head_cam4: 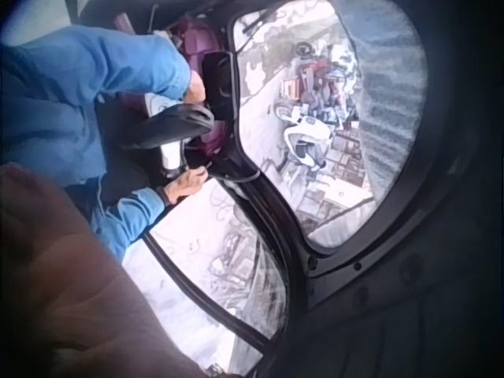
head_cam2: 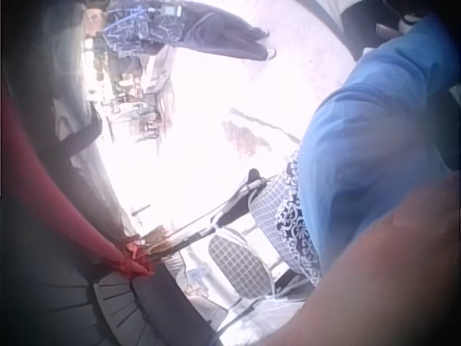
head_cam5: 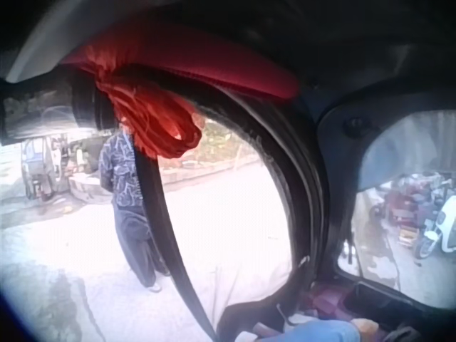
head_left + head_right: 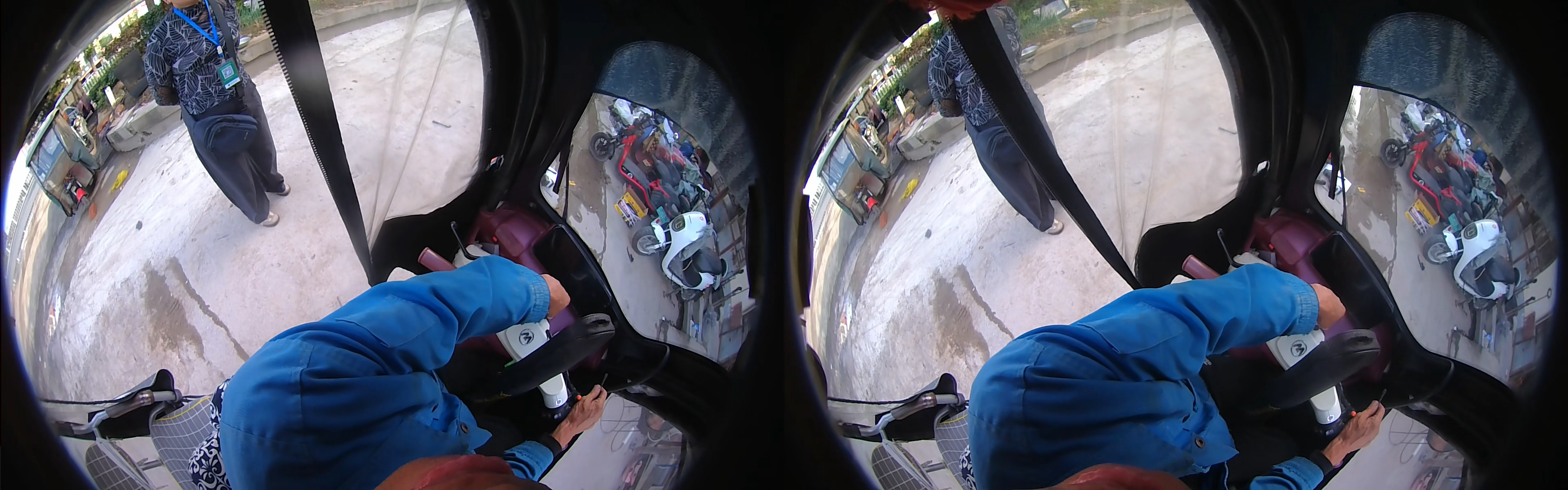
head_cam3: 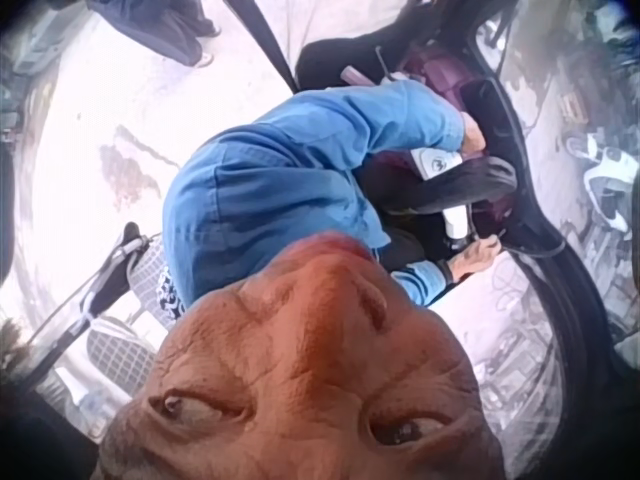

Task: The person secures a black rubber seal onto the frame of a scooter canopy using a rubber band. They repeatedly stretch and attach the band to hold the seal in place while seated on the scooter.

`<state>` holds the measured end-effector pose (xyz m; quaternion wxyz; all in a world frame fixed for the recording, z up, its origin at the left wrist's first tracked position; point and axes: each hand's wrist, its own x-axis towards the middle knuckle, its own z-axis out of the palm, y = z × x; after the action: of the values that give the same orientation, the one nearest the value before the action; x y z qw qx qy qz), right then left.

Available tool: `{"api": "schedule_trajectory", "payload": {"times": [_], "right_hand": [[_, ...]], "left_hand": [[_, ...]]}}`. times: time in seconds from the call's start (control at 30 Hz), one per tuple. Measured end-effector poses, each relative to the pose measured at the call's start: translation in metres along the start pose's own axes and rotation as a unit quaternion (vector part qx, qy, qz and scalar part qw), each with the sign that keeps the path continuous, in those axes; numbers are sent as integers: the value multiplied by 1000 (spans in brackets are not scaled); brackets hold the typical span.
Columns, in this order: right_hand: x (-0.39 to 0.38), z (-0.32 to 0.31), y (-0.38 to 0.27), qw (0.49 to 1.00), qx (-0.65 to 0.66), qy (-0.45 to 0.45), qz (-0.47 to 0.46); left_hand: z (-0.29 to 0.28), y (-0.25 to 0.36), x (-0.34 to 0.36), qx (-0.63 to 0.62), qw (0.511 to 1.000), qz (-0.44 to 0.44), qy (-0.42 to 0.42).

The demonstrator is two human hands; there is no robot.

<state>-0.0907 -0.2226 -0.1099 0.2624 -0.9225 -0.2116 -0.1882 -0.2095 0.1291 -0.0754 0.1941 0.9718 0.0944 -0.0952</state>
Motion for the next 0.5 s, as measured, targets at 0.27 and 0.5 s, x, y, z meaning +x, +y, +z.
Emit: {"api": "schedule_trajectory", "payload": {"times": [0.27, 0.5], "right_hand": [[2, 0, -1, 1000, 10, -18, 10], [-1, -6, -19, 996, 33, -34, 75]], "left_hand": [[-2, 1, -1, -4, 1000, -9, -8], [14, -16, 13, -48, 997, 47, 27]]}}
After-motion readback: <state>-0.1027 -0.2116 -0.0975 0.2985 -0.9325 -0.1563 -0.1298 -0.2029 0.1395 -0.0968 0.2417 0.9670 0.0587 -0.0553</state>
